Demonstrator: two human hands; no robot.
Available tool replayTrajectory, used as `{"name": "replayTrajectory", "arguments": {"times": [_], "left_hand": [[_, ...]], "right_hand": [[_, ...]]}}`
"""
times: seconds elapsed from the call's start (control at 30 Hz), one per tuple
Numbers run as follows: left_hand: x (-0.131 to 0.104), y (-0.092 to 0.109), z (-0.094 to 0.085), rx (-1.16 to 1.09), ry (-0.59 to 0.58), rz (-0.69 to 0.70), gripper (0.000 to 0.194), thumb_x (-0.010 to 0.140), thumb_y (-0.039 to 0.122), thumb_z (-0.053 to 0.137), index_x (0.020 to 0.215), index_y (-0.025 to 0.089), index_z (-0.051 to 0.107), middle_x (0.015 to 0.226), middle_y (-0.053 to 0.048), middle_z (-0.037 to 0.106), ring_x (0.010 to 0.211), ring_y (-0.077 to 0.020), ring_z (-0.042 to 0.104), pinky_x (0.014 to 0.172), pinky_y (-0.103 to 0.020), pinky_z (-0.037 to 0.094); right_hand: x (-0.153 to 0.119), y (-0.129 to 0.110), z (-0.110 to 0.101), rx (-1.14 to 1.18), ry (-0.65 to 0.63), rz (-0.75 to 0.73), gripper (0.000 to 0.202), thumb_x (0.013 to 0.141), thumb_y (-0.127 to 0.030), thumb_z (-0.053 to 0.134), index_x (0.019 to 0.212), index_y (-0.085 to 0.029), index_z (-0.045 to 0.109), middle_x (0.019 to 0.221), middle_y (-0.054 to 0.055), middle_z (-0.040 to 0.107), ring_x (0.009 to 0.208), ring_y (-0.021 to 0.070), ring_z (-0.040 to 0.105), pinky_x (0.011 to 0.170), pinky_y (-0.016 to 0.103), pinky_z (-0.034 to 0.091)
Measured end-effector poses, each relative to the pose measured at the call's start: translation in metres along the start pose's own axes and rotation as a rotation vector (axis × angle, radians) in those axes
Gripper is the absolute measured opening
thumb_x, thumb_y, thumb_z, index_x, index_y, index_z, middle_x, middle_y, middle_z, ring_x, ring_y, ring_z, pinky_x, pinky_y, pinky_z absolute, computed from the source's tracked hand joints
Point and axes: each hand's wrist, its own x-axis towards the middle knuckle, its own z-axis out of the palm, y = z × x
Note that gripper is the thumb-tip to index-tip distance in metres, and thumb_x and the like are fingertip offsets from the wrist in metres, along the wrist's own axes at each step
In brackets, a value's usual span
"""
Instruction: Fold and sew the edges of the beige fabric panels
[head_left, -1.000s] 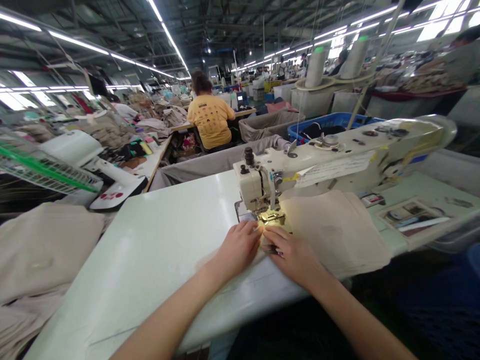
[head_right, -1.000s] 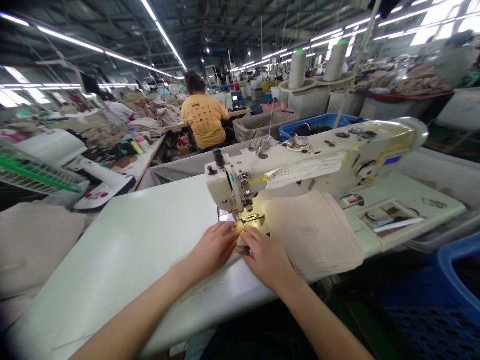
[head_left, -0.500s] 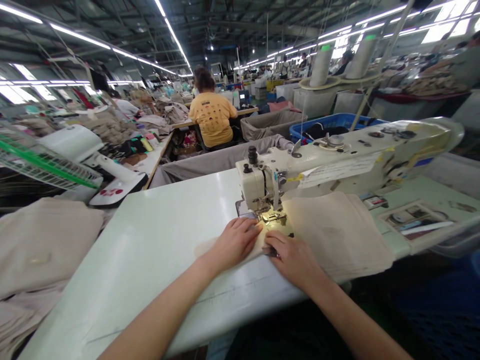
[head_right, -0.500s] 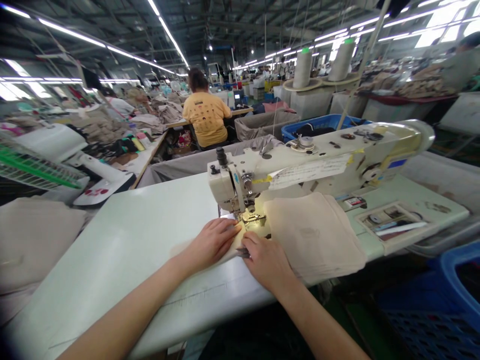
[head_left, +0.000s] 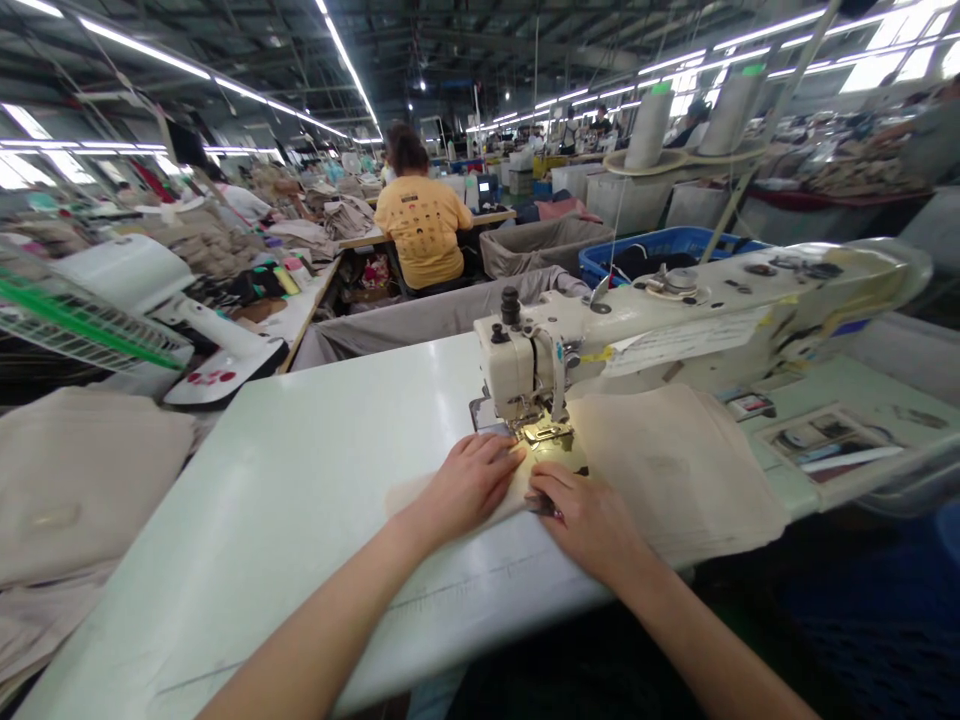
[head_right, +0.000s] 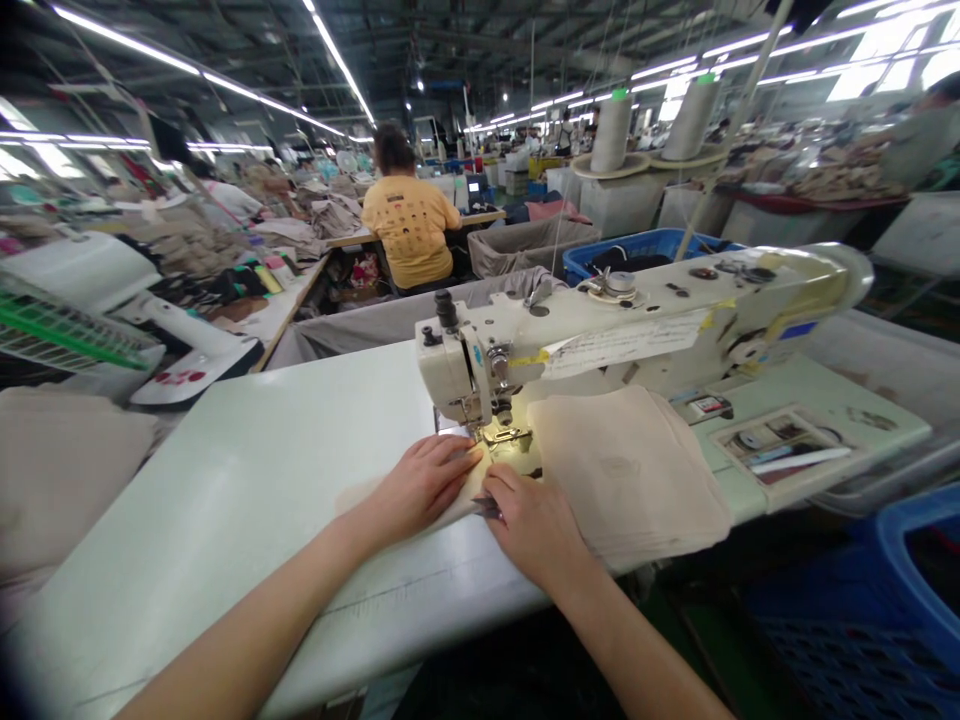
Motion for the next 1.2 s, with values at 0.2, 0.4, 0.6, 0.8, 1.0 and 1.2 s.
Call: {"name": "replayTrajectory", "arguments": {"times": [0.2, 0.4, 0.6, 0.8, 1.0, 1.2], "left_hand": [[0.003, -0.002, -0.002, 0.023, -0.004, 0.015, 0.036, 0.099, 0.021, 0.046, 0.133, 0.021, 0.057, 0.134, -0.012, 0.060, 0.126, -0.0264, 0.053, 0.106, -0.047, 0.042], [0.004, 0.003, -0.007, 0.071, -0.020, 0.001, 0.032, 0.099, 0.021, 0.047, 0.129, 0.020, 0.059, 0.134, -0.012, 0.060, 0.129, -0.0298, 0.052, 0.109, -0.055, 0.038], [-0.010, 0.038, -0.005, -0.035, -0.067, 0.050, 0.028, 0.101, 0.021, 0.042, 0.121, 0.016, 0.061, 0.118, -0.012, 0.066, 0.114, -0.0248, 0.062, 0.099, -0.042, 0.053], [-0.018, 0.035, 0.006, 0.049, -0.022, 0.103, 0.033, 0.100, 0.020, 0.043, 0.129, 0.012, 0.057, 0.128, -0.016, 0.063, 0.122, -0.0280, 0.058, 0.104, -0.044, 0.052], [0.003, 0.015, -0.004, 0.001, -0.013, 0.068, 0.029, 0.101, 0.021, 0.039, 0.110, 0.015, 0.066, 0.113, -0.014, 0.067, 0.111, -0.0248, 0.062, 0.101, -0.042, 0.054], [0.018, -0.008, -0.009, -0.022, 0.014, 0.073, 0.031, 0.101, 0.021, 0.039, 0.109, 0.015, 0.068, 0.114, -0.013, 0.067, 0.112, -0.0238, 0.061, 0.102, -0.040, 0.052]], "right_hand": [[0.001, 0.001, 0.001, 0.003, -0.005, -0.003, 0.021, 0.095, -0.018, 0.052, 0.108, -0.020, 0.067, 0.118, 0.008, 0.071, 0.090, 0.0193, 0.070, 0.079, 0.027, 0.051], [0.006, 0.000, -0.003, -0.010, -0.034, 0.003, 0.021, 0.094, -0.018, 0.051, 0.107, -0.020, 0.068, 0.116, 0.007, 0.071, 0.087, 0.0195, 0.070, 0.076, 0.029, 0.053], [-0.009, 0.002, -0.007, -0.002, -0.072, -0.051, 0.034, 0.087, -0.012, 0.054, 0.119, -0.018, 0.065, 0.128, 0.012, 0.068, 0.099, 0.0224, 0.070, 0.087, 0.032, 0.055], [-0.008, 0.003, -0.008, -0.006, -0.126, -0.035, 0.043, 0.085, -0.008, 0.053, 0.126, -0.016, 0.063, 0.134, 0.013, 0.065, 0.104, 0.0241, 0.070, 0.091, 0.035, 0.056], [0.019, 0.006, -0.011, 0.017, -0.116, -0.007, 0.038, 0.088, -0.010, 0.053, 0.122, -0.020, 0.065, 0.130, 0.009, 0.066, 0.108, 0.0227, 0.068, 0.091, 0.033, 0.054], [0.036, 0.008, -0.011, 0.008, -0.101, -0.003, 0.031, 0.092, -0.013, 0.053, 0.119, -0.022, 0.066, 0.128, 0.007, 0.067, 0.105, 0.0220, 0.068, 0.088, 0.032, 0.054]]}}
